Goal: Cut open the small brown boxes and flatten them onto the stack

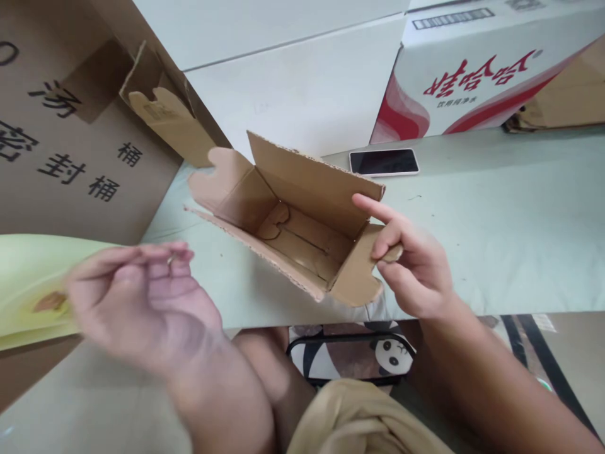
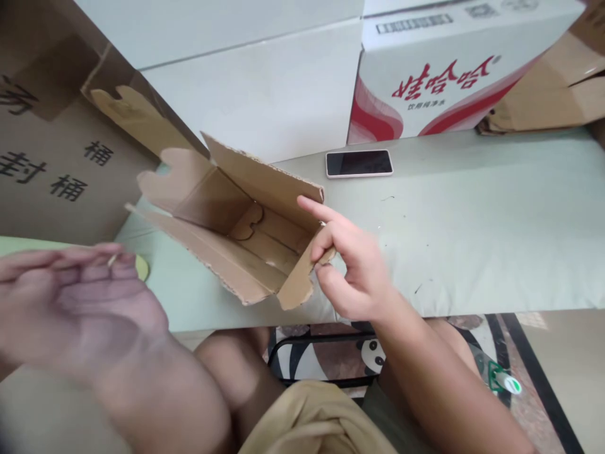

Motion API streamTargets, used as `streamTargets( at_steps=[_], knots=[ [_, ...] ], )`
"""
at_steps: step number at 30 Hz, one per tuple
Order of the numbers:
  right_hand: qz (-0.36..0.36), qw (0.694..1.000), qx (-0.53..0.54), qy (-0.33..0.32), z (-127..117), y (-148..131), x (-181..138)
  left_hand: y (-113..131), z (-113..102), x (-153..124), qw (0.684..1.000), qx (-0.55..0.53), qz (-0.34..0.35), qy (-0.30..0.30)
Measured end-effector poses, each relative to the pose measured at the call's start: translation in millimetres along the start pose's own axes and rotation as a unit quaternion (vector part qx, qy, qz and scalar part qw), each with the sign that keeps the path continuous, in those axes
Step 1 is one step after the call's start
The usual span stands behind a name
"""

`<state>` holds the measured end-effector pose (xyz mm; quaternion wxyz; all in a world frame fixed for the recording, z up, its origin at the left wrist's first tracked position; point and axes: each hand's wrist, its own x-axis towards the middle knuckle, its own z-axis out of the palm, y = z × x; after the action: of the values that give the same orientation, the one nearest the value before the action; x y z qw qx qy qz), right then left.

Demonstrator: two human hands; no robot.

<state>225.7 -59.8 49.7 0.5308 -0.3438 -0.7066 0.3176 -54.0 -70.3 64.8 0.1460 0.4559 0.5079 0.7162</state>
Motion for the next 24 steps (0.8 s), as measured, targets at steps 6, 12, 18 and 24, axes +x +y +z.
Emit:
streamTargets(
  at_steps=[6,12,18,24],
  knots=[
    [0.068,0.997,0.027,0.021,-8,2,-4,-28,23,4,0.991,-0.087,-0.095,-0.032],
    [0.108,0.993,-0.03,0.021,-1,17,-3,-29,25,3,0.993,-0.033,-0.114,-0.024],
    [0.047,0.982,-0.146,0.11,1,35,-4,-30,25,2,0.984,-0.081,-0.113,-0.108],
    [0.039,0.996,-0.074,0.003,0,36,-1,-36,20,-4,0.987,-0.007,-0.126,-0.102]
  ],
)
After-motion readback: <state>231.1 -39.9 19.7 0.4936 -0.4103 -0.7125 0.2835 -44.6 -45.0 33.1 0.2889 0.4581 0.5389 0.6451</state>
